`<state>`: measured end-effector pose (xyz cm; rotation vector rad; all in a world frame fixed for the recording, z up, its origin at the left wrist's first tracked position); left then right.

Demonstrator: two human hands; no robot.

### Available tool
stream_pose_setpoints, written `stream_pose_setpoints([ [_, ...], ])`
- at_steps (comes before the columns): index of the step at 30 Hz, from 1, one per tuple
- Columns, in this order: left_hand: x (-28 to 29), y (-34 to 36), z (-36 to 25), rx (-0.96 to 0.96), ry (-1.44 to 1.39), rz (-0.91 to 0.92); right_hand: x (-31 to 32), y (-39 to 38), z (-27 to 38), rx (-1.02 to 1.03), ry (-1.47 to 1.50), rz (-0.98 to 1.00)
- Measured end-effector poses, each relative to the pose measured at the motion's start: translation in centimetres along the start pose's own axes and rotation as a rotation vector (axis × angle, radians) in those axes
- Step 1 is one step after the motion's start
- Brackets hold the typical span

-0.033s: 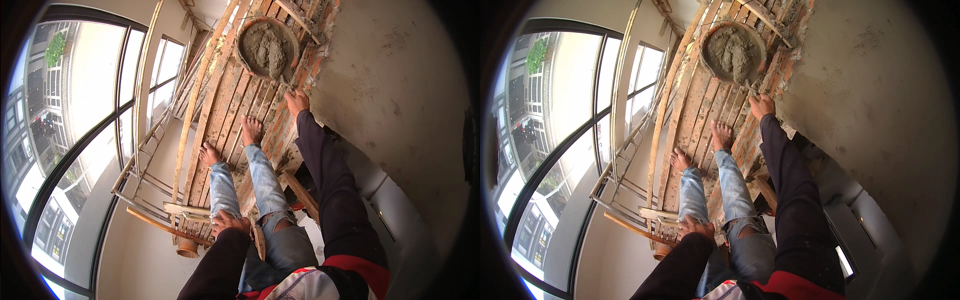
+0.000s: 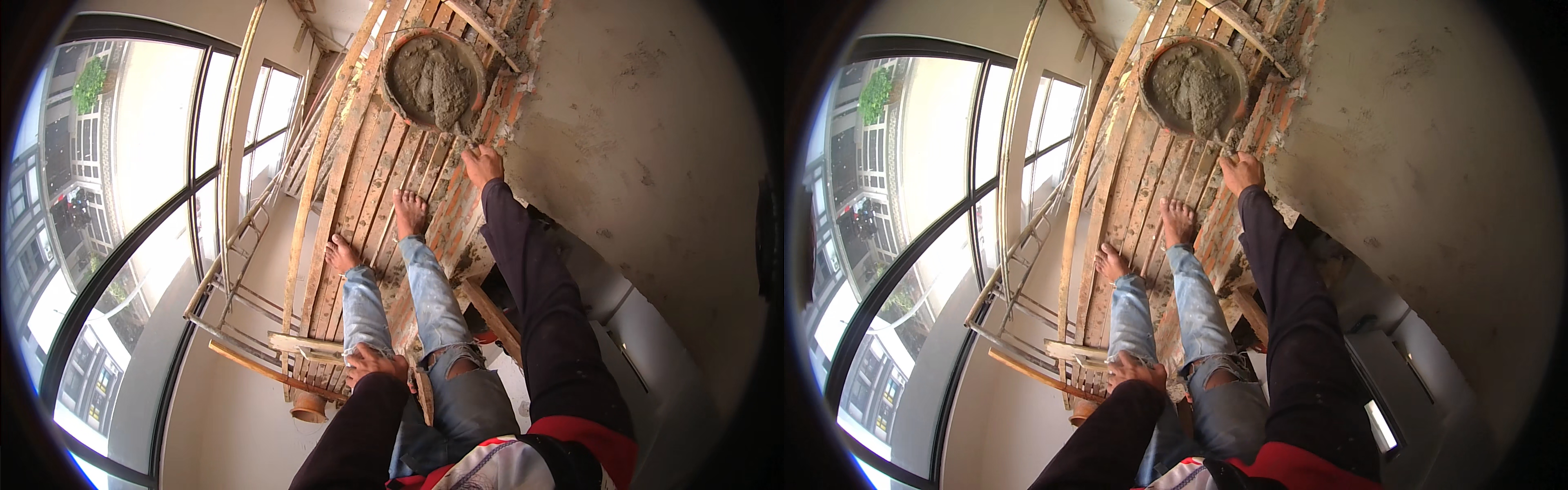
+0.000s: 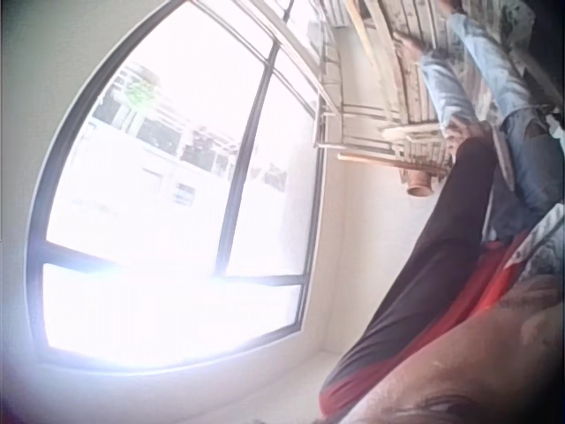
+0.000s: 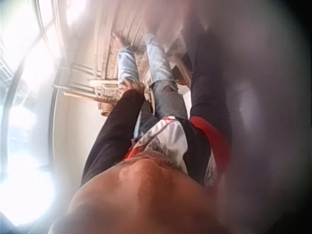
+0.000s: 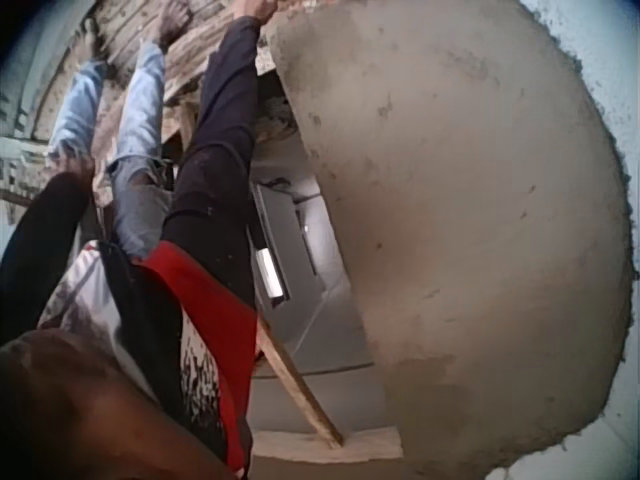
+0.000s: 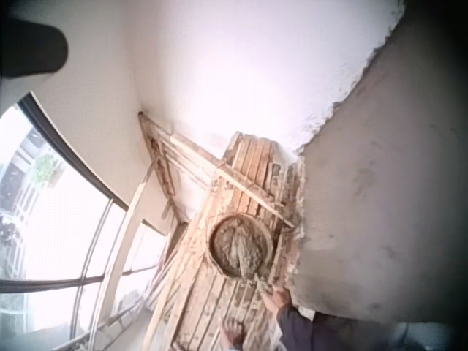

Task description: The person uses a trowel to scoop wet plaster from a bucket and apply it to a wall section while standing on scaffolding.

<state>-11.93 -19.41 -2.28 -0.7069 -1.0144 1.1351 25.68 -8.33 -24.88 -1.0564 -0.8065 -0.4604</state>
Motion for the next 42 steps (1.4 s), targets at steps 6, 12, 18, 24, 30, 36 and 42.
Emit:
stream_pose_setpoints([
  [6,1.1,0.3,-0.3,0.004,0.033,0.008,2.1,0.1,2.9,-0.099,0.028,0.056],
  [12,1.1,1.5,0.8,0.001,0.045,0.046,9.1,-7.2,7.7,0.085,-0.032,-0.169],
  [18,-2.2,6.9,6.5,-0.153,-0.203,0.063,19.5,-23.3,12.5,0.647,0.323,-0.015],
  [24,-5.8,14.5,19.8,-0.490,-0.446,0.114,24.4,-29.9,6.3,-0.115,1.136,0.889],
  [30,-7.5,16.2,30.1,-0.417,-0.393,-0.072,34.3,-37.1,-0.7,-0.378,0.552,-0.402],
  [36,-4.4,12.4,25.0,-0.195,-0.678,0.061,31.6,-35.0,-1.1,-0.106,0.614,-0.151],
  [42,-1.2,-0.4,7.4,-0.630,-0.606,0.045,16.8,-19.5,2.8,-0.100,0.325,0.296],
])
Point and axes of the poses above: each hand's wrist, its own y-axis towards the middle knuckle, its own x-axis out of the back of the hand, z = x × y, the point moved 1 cm from there along y, towards the middle knuckle
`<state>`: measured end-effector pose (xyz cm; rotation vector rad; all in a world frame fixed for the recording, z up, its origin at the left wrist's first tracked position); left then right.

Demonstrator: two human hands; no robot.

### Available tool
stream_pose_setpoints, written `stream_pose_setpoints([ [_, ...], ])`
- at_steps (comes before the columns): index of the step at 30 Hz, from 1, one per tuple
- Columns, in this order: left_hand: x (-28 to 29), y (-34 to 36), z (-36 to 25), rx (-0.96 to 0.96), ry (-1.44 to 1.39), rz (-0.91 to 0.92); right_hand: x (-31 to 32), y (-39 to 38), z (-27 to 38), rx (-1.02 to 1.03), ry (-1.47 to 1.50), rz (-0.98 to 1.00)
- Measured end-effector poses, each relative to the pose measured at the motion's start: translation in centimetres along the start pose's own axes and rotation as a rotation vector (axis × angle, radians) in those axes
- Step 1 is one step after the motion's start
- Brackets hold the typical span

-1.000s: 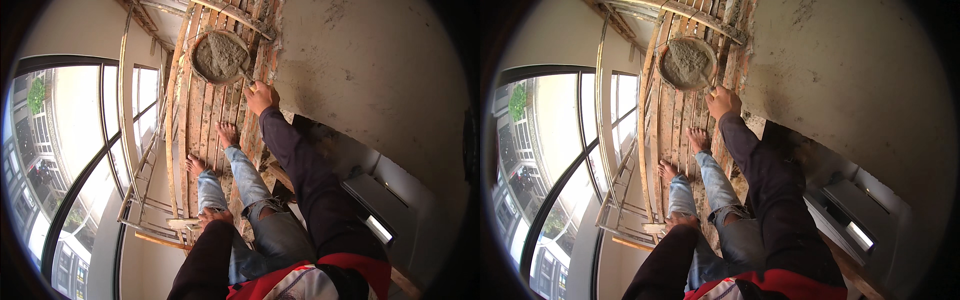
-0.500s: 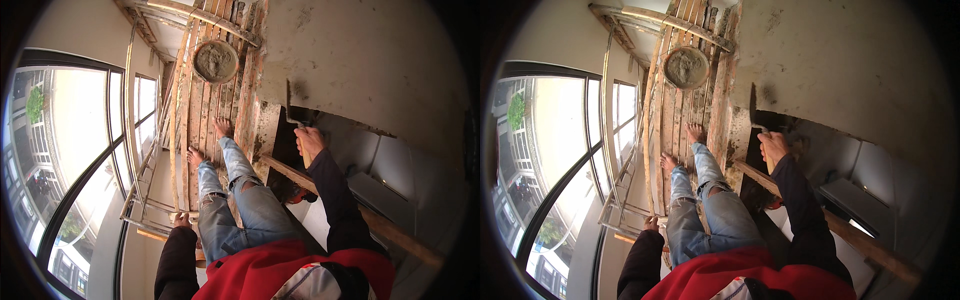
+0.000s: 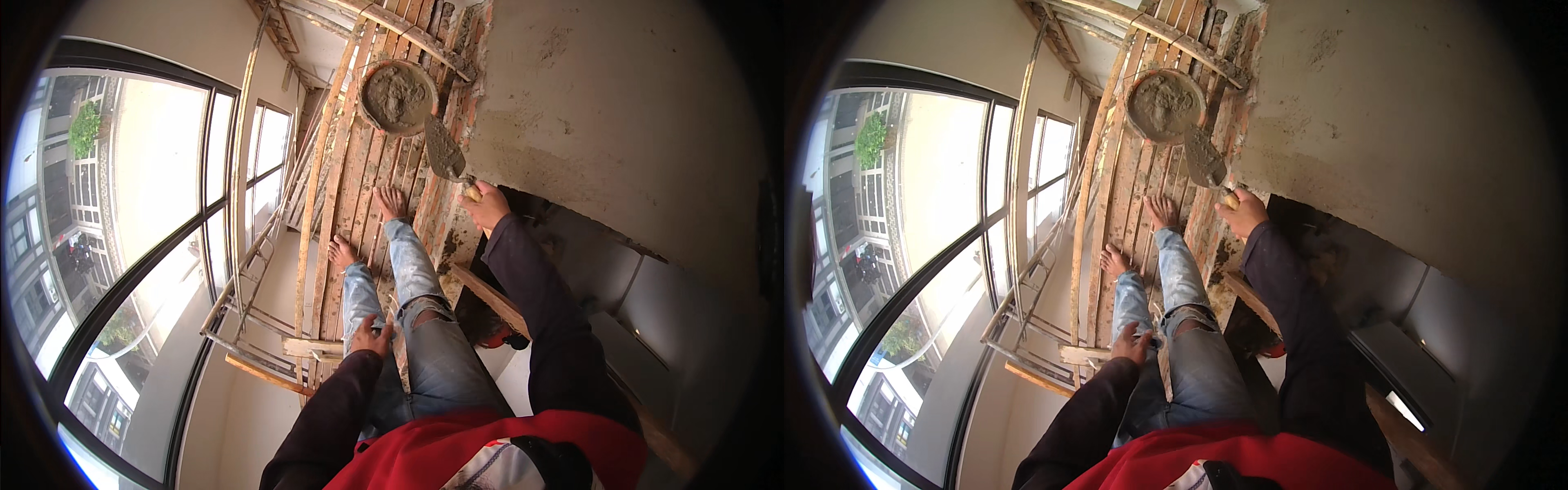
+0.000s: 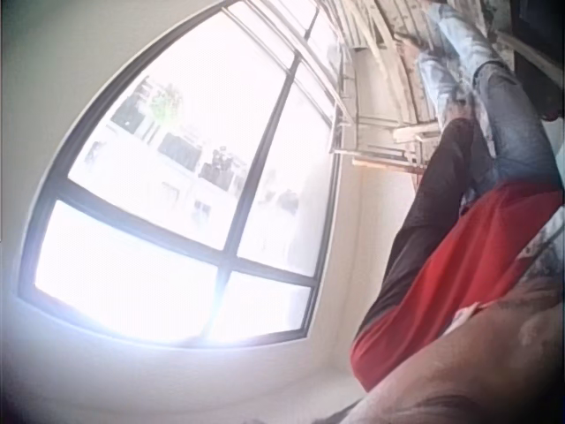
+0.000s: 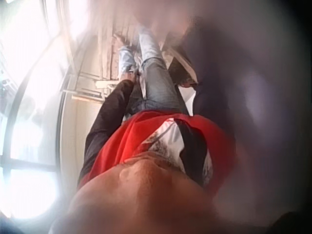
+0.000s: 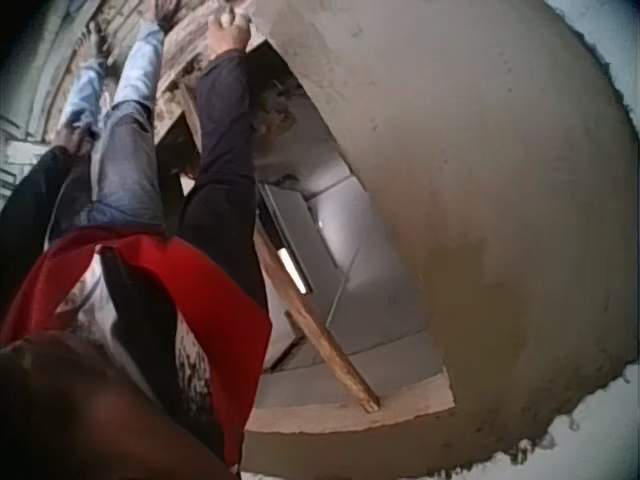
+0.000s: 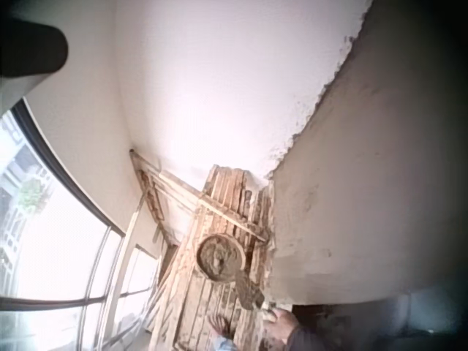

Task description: The person uses a trowel to scoop wet plaster from a bucket and apply it to a wall section while standing on scaffolding.

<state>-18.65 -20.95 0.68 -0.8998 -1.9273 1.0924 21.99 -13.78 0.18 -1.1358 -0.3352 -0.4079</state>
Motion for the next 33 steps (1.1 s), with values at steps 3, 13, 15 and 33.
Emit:
stream_pose_setpoints([
  [3,-6.8,0.1,-7.0,0.097,0.128,0.149,-1.7,9.1,2.8,0.004,-0.526,-0.155],
  [13,-12.5,3.6,-12.4,0.293,0.296,0.289,-8.2,29.2,0.0,-0.005,-0.616,-0.117],
  [15,-12.5,4.0,-13.4,0.184,0.402,0.300,-9.1,28.9,-3.5,0.173,-0.328,-0.173],
  [33,-11.4,4.3,-16.7,0.399,0.299,0.204,-4.3,12.1,5.2,0.566,-0.155,-0.459],
])
Point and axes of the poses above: each hand's wrist, its own y-axis towards the middle knuckle, its own x-axis out of the back of the hand, z = x × y, the point moved 1 cm from there along y, towards the middle knuckle
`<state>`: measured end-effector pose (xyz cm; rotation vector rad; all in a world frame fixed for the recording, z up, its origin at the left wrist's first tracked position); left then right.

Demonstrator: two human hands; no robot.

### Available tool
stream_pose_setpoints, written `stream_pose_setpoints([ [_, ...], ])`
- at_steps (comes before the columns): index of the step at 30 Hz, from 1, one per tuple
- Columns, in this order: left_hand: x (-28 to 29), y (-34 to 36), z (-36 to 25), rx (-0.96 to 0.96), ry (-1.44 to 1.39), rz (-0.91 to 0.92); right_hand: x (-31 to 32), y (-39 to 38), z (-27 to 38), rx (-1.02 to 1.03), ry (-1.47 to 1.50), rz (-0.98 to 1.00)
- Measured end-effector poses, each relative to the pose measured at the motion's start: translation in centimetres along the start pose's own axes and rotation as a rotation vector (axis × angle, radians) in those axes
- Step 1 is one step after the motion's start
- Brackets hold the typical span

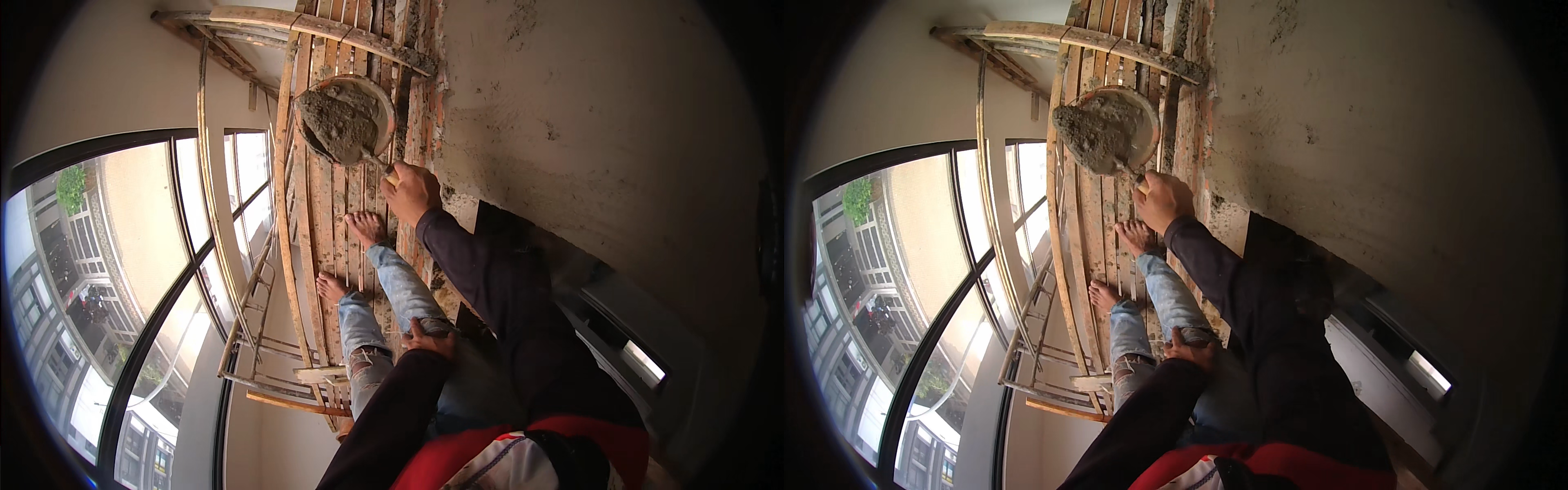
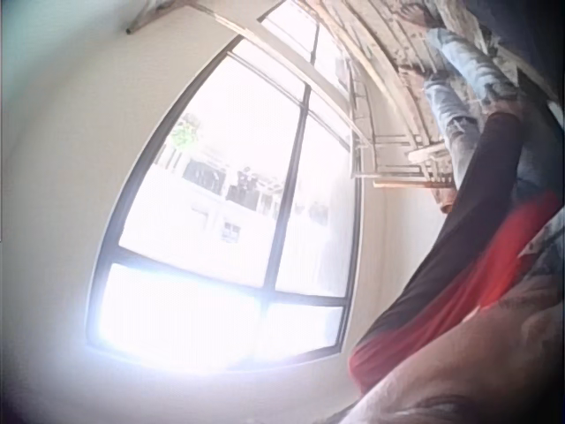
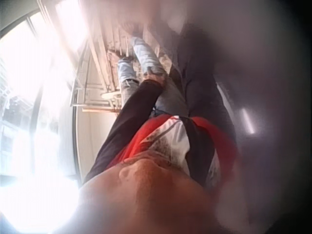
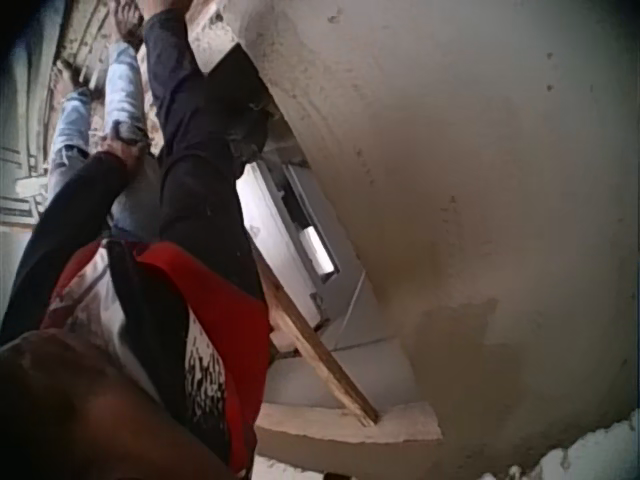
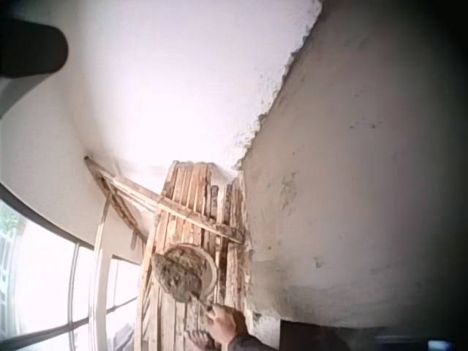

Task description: The person uses a trowel to scoop wet plaster from a bucket and apply it to a wall section while standing on scaffolding.

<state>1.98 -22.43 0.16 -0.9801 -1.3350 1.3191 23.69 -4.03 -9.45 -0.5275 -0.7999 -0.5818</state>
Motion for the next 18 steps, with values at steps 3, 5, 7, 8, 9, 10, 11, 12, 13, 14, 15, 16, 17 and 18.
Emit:
stream_pose_setpoints([
  [3,0.9,-0.9,0.3,-0.049,0.095,-0.032,5.5,-3.3,5.7,0.232,0.060,0.129],
  [5,1.1,-0.5,1.7,-0.070,0.060,-0.011,8.3,-4.8,7.0,-0.021,0.405,0.457],
  [7,1.3,0.8,4.0,-0.219,0.026,0.016,10.8,-5.9,6.2,-0.285,1.048,0.935],
  [8,1.5,1.6,5.6,-0.225,0.010,0.024,12.1,-6.1,5.1,-0.452,1.031,0.960],
  [9,1.9,2.4,7.4,-0.299,-0.125,0.007,13.3,-6.2,3.9,-0.546,1.090,1.016],
  [10,2.5,3.2,9.2,-0.368,-0.259,-0.013,14.7,-5.9,2.6,-0.663,0.905,0.856],
  [11,3.2,3.8,11.3,-0.358,-0.335,-0.002,16.2,-6.1,1.6,-0.794,0.691,0.660],
  [12,4.1,4.3,13.2,-0.376,-0.426,-0.014,17.7,-6.7,1.2,-0.803,0.433,0.348],
  [13,5.3,4.8,14.8,-0.429,-0.421,0.029,19.4,-7.9,1.3,-0.863,0.492,-0.012],
  [14,6.2,4.8,16.3,-0.411,-0.447,-0.009,21.8,-8.9,1.6,-0.783,0.414,-0.201],
  [15,7.1,4.5,17.5,-0.364,-0.480,-0.091,24.4,-9.8,2.3,-0.637,0.200,-0.292],
  [16,7.8,4.3,17.9,-0.391,-0.471,-0.048,25.7,-10.9,3.0,-0.618,0.277,-0.371],
  [17,8.3,3.9,18.0,-0.391,-0.450,-0.094,26.4,-11.9,3.8,-0.555,0.256,-0.399],
  [18,8.6,3.4,17.6,-0.398,-0.435,-0.144,26.5,-12.4,4.4,-0.525,0.276,-0.322],
])
Point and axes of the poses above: each hand's wrist, its own y-axis towards the middle knuckle, its own x-axis out of the back of the hand, z = x × y, the point moved 1 cm from there along y, towards the middle knuckle
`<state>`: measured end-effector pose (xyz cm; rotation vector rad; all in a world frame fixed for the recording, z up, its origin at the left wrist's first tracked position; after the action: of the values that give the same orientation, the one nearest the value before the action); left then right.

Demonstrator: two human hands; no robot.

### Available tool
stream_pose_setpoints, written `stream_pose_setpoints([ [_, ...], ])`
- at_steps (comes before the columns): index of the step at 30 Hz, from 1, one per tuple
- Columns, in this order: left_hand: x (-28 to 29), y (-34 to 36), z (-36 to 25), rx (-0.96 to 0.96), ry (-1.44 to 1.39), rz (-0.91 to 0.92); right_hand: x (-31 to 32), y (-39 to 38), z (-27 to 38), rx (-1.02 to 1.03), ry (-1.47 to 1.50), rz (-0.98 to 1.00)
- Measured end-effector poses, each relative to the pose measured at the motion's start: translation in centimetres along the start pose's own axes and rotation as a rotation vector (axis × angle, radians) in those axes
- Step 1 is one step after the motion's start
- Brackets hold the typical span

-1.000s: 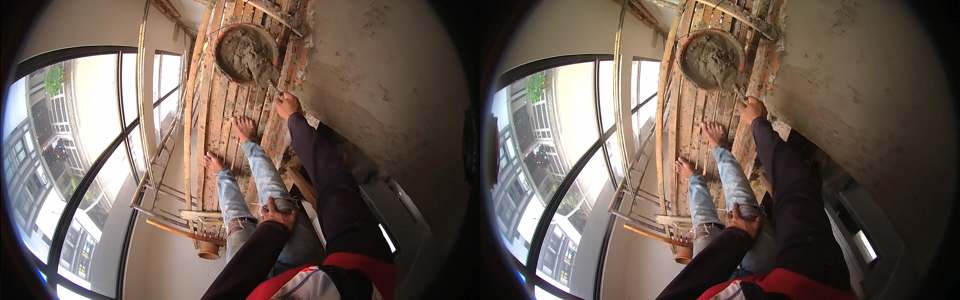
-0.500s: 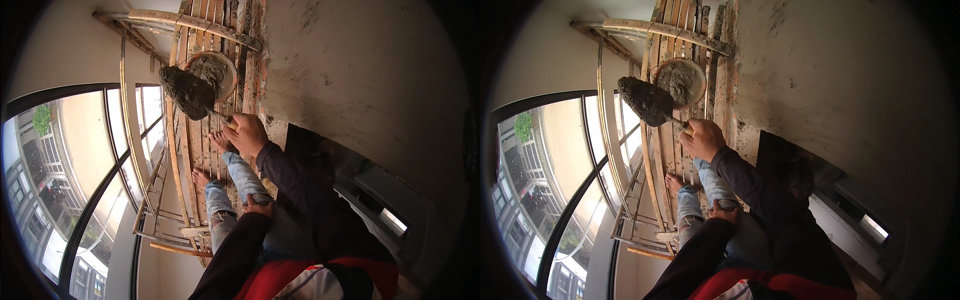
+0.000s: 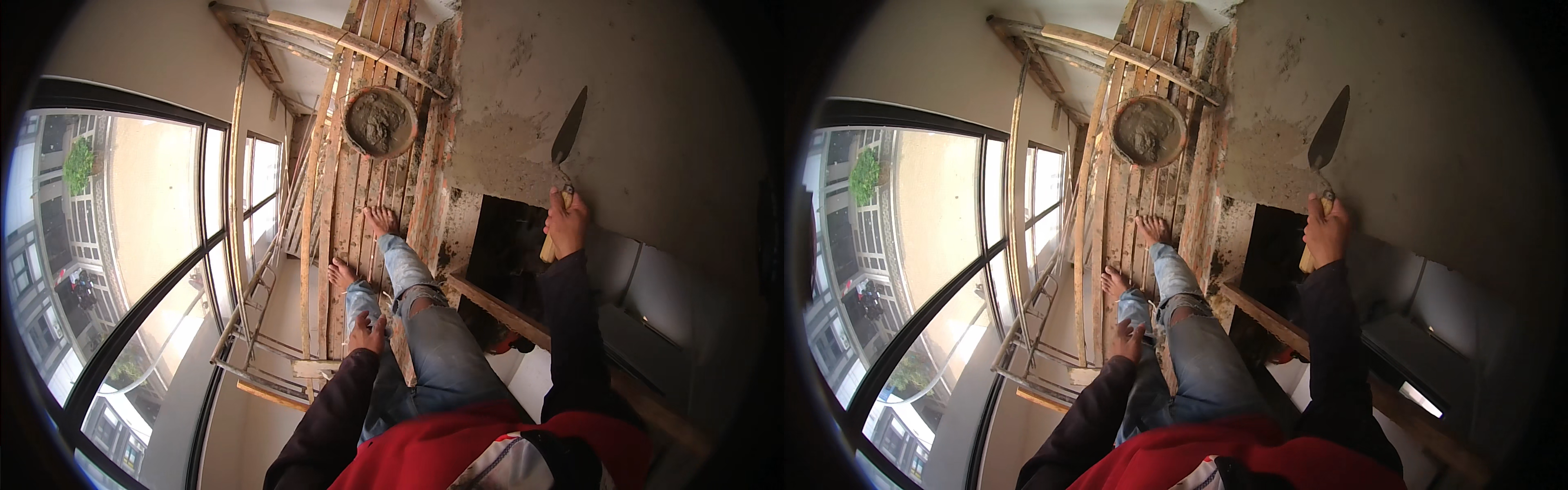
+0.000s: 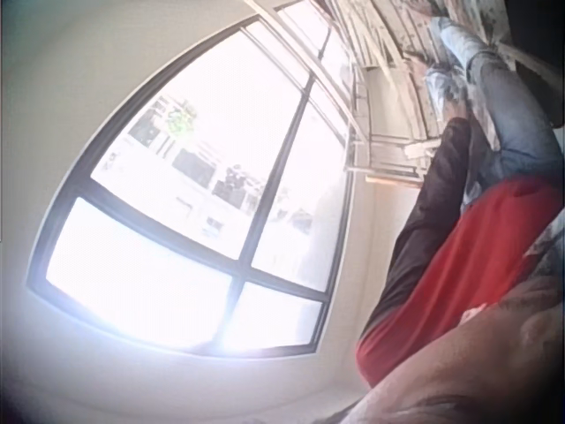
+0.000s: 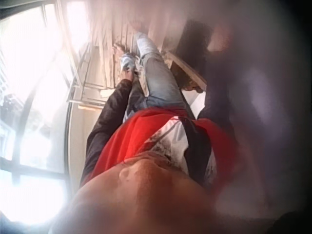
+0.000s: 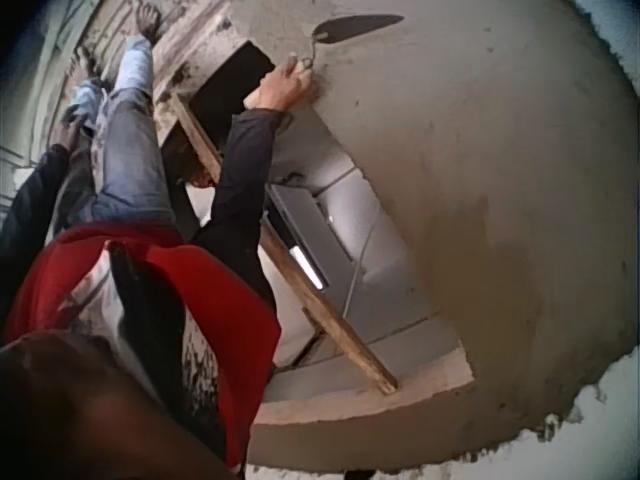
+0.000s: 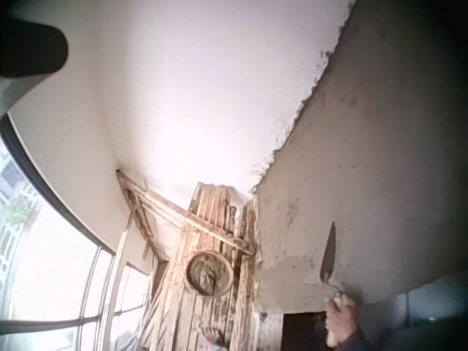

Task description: The person uses a trowel to scoop wet plaster from a bucket and apply it to a wall section while standing on scaffolding.

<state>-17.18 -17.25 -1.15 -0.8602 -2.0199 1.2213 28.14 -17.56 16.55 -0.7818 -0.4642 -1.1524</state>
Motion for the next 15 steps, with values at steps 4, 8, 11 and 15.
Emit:
stream_pose_setpoints([
  [4,-2.9,-0.2,-4.4,-0.112,0.074,0.028,-4.9,-0.6,-1.7,-0.016,0.045,0.379],
  [8,-7.6,0.6,-9.2,-0.380,0.375,-0.073,-13.7,3.6,-5.8,0.046,-0.649,0.643],
  [11,-9.8,1.5,-11.2,0.143,0.317,0.054,-21.0,8.2,-7.2,0.172,-0.882,0.557],
  [15,-9.6,3.2,-14.0,0.300,0.315,0.109,-28.7,15.1,-6.6,0.153,-1.202,0.442],
])
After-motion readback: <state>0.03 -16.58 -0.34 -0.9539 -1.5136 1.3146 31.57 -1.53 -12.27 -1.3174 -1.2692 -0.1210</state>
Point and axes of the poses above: each hand's wrist, its own y-axis towards the middle knuckle, its own x-axis out of the back of the hand, z = x × y, the point moved 1 cm from there along y, towards the middle knuckle
